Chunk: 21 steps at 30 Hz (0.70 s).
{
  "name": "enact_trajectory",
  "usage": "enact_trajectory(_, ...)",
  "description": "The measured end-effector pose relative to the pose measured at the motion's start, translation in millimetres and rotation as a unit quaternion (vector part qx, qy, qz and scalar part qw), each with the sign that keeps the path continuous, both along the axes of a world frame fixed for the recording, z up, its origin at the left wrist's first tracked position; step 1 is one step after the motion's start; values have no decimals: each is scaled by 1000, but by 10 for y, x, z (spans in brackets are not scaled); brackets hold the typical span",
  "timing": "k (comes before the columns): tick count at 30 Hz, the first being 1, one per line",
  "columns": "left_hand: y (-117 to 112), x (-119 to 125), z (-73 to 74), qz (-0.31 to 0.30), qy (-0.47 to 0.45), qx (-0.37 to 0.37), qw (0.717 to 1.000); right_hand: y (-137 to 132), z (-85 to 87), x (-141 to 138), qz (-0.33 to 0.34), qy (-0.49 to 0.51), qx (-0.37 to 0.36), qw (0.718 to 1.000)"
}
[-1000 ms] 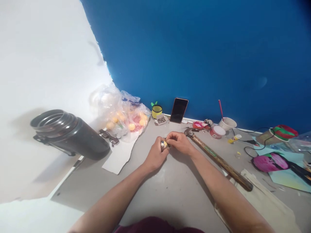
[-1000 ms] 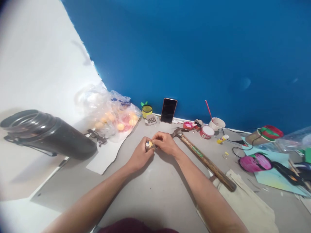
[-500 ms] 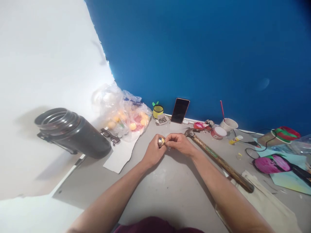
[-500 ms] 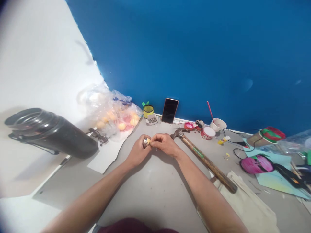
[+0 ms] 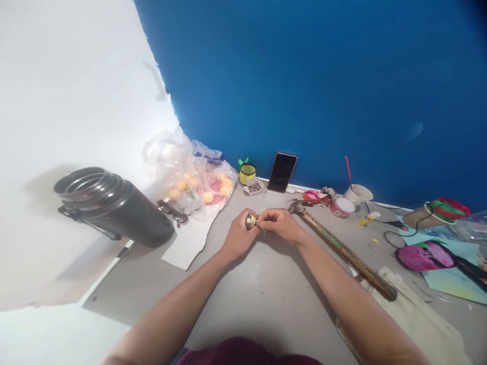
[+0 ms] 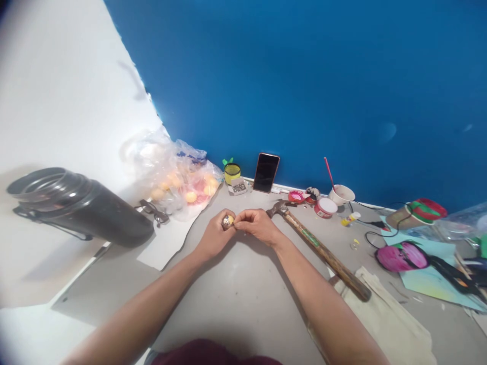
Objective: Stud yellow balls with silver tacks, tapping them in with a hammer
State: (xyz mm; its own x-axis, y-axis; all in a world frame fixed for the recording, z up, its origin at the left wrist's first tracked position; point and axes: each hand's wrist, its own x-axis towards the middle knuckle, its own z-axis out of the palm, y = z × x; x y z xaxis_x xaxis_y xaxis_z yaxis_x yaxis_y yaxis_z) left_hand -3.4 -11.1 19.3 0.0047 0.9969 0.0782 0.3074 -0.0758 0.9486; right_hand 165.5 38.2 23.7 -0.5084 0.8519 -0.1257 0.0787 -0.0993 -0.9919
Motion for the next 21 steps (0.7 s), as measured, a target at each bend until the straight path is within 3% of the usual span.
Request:
enact_trajectory(7, -26, 16, -8, -5, 58, -5, 998, 5, -2, -3, 2, -3, -5, 1000)
enact_trajectory(21, -47, 24, -25, -4, 90, -16, 996, 1, -29, -3, 9, -6, -23, 1000)
